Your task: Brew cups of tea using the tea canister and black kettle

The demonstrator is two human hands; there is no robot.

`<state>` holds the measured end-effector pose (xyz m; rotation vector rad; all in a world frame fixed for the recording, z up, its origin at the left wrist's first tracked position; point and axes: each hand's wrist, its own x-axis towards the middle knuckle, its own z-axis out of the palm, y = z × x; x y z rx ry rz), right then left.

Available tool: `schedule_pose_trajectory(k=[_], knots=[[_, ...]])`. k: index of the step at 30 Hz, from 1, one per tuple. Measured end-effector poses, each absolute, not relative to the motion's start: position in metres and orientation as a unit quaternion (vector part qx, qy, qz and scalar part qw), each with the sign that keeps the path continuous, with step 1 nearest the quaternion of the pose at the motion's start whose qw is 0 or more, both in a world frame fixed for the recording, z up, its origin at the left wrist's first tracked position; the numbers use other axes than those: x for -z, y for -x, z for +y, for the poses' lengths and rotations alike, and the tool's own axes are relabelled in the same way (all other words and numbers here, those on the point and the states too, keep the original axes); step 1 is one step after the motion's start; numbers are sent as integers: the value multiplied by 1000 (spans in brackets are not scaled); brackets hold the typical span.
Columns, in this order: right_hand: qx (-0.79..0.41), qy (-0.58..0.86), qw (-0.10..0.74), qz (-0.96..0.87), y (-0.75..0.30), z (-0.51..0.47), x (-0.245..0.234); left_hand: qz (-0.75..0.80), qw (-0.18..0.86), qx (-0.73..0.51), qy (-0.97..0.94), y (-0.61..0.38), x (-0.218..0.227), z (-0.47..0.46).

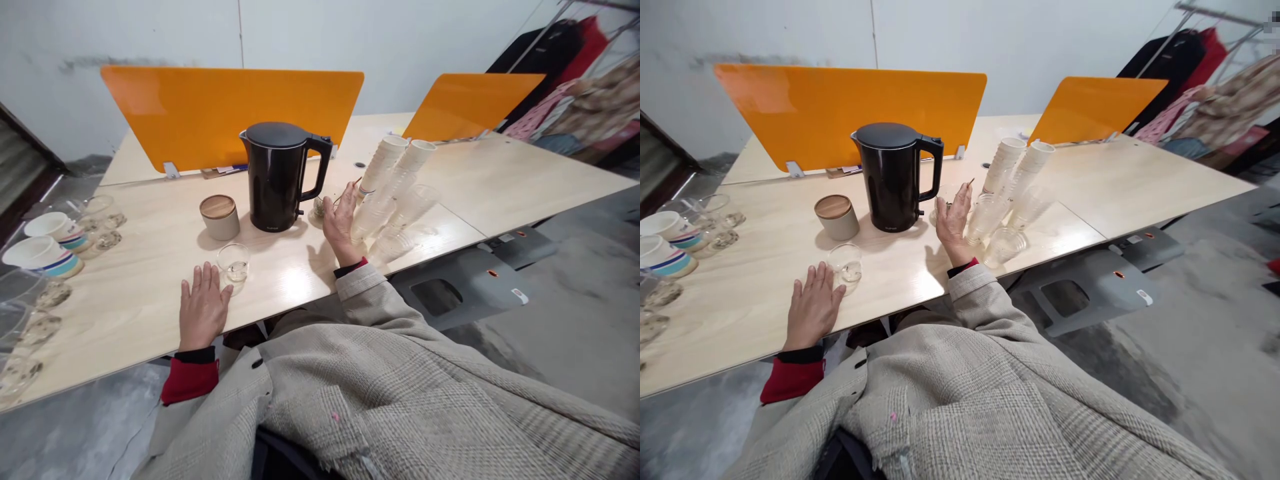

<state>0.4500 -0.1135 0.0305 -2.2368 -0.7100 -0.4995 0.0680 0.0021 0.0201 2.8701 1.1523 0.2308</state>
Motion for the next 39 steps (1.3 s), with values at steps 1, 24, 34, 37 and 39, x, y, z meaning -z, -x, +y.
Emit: schedule_pose_trajectory(k=[1,24,34,37,39], knots=[[208,862,369,-279,-450,-115,-32,371,19,-76,-925,-68,-20,2],[102,740,467,-474,-300,-141,-101,375,29,-65,-924,-69,-21,-3],[-62,634,437,-635,-254,-103,-61,383,43,-62,-921,-67,-21,-4],[-58,589,505,-629,-259,-95,-46,378,45,-62,-922,-67,-21,-3],[-65,550,577,-600,-260,-89,-38,378,46,-60,-923,-67,-21,-3]])
